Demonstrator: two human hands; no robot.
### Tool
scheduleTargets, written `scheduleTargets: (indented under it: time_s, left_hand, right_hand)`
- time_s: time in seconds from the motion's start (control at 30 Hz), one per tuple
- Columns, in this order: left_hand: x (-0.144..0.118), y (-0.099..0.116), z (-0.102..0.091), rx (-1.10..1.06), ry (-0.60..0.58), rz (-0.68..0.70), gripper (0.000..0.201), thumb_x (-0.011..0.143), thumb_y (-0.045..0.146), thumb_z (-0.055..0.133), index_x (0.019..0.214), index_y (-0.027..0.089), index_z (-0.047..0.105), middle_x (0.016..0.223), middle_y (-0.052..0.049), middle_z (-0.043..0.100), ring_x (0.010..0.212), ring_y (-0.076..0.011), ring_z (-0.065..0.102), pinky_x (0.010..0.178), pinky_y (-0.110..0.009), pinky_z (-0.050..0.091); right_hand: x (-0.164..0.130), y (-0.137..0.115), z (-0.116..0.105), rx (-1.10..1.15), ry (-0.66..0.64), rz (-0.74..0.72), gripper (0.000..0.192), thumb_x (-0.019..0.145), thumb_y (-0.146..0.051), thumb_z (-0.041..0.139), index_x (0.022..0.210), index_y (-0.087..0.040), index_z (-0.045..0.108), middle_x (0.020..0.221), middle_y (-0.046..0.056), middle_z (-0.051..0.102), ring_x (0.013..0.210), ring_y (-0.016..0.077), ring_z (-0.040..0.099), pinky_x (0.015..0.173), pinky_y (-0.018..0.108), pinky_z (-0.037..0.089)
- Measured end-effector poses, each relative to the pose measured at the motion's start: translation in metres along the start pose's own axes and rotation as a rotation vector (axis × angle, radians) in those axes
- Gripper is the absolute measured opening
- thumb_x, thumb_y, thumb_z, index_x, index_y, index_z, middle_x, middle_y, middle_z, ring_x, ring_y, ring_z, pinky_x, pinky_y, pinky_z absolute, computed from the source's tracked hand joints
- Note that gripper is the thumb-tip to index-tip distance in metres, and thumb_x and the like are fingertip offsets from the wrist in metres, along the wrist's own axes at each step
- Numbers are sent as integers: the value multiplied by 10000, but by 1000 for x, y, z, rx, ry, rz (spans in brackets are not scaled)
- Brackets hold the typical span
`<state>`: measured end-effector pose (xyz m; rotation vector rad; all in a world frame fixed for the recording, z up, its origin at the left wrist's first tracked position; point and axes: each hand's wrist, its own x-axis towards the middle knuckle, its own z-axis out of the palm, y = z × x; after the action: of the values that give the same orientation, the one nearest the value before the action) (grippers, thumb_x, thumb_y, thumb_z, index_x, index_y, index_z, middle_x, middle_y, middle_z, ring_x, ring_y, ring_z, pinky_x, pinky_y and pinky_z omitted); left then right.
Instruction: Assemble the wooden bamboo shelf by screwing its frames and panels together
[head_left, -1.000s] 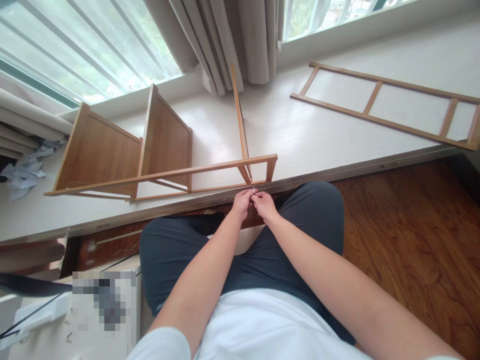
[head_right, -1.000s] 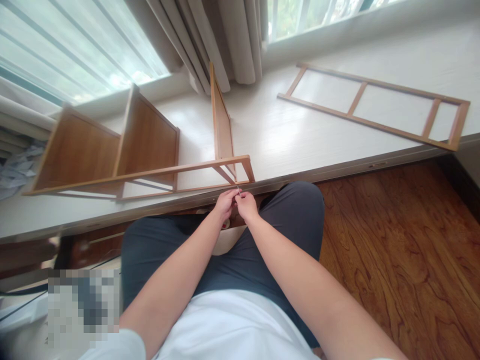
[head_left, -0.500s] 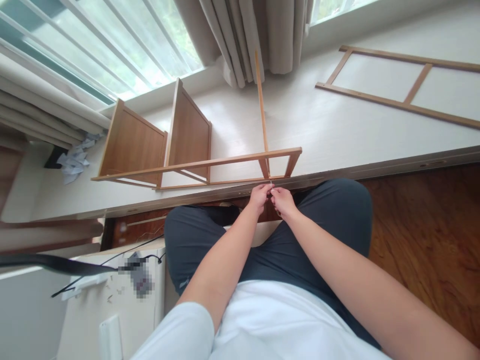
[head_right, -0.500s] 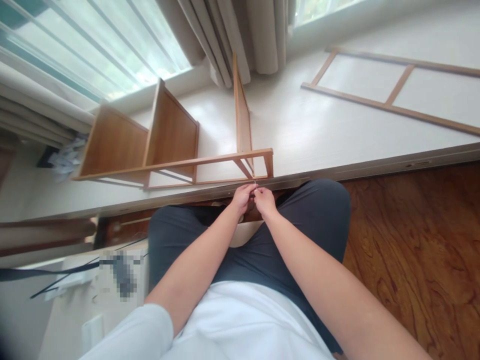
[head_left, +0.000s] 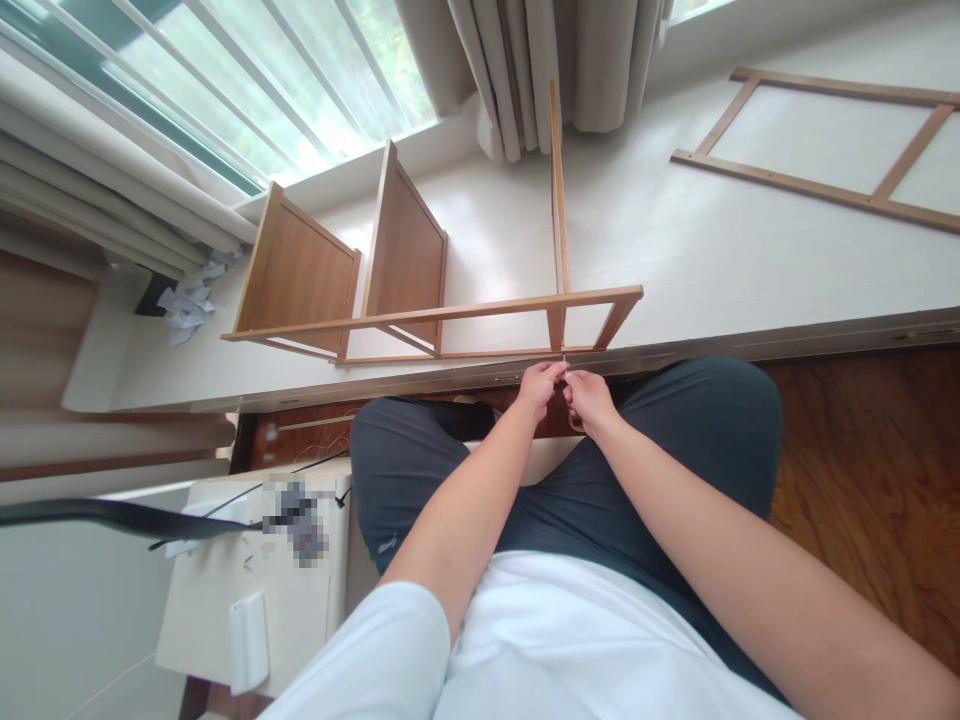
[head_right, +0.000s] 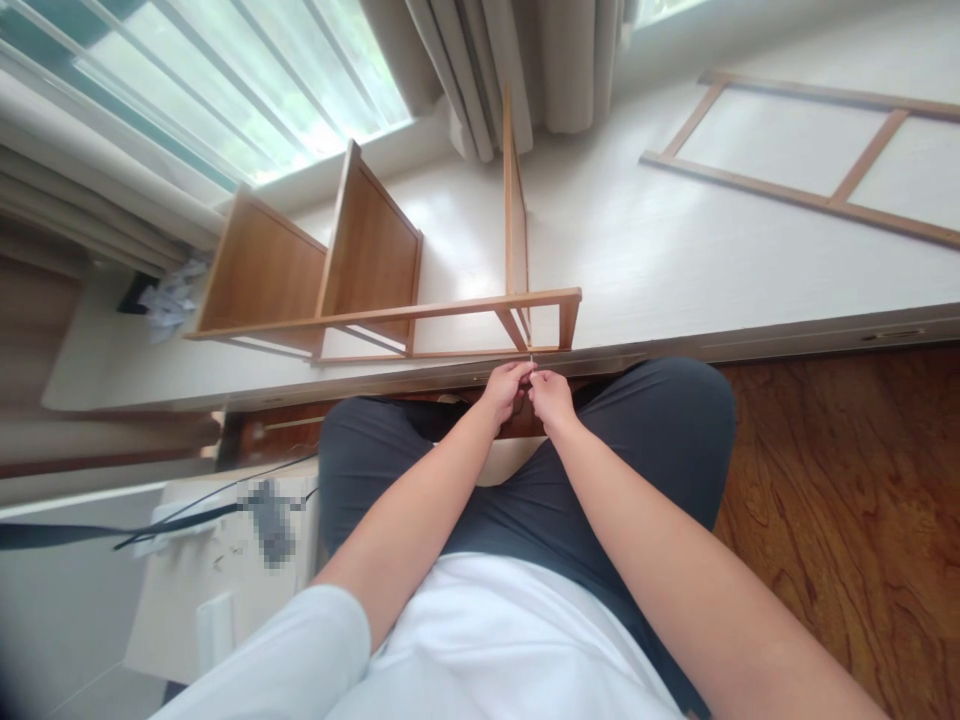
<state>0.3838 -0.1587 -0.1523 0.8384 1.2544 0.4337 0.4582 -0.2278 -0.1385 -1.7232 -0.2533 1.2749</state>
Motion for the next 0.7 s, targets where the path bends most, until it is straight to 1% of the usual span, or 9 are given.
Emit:
scheduleTargets:
  time_s: [0.17,0.37,0.5,0.7]
  left_hand:
    - [0,1,1,-1,14,-28,198,677,309,784,766,140,731,655,-6,610,604,-95,492,527,-223,280]
    - [-2,5,2,-12,-6,-23,192,681,310,780,728,138,708,612,9,575,572,-89,470,512,-225,262]
    - [-3,7,2,-19,-17,-19,189,672,306,784,716,143,700,601,13,563,566,-85,459,516,-228,260]
    - [1,7,0,-16,-18,-34,190,653,307,793,721,153,705,621,11,592,568,-86,461,535,-231,279]
  right_hand:
    - [-2,-4,1,60,16,28,138,820,-269,549,808,-154,624,465,-57,452,361,88,332,353,219,252]
    - [-2,-6,2,71,22,56,117,771,-220,550,821,-159,637,462,-61,449,378,90,330,359,217,253]
    - [-2,-7,3,63,22,57,119,774,-212,534,821,-167,634,464,-64,442,380,93,328,359,223,254]
    - [1,-7,3,21,26,43,132,805,-245,530,822,-167,635,488,-52,465,383,97,349,369,231,278]
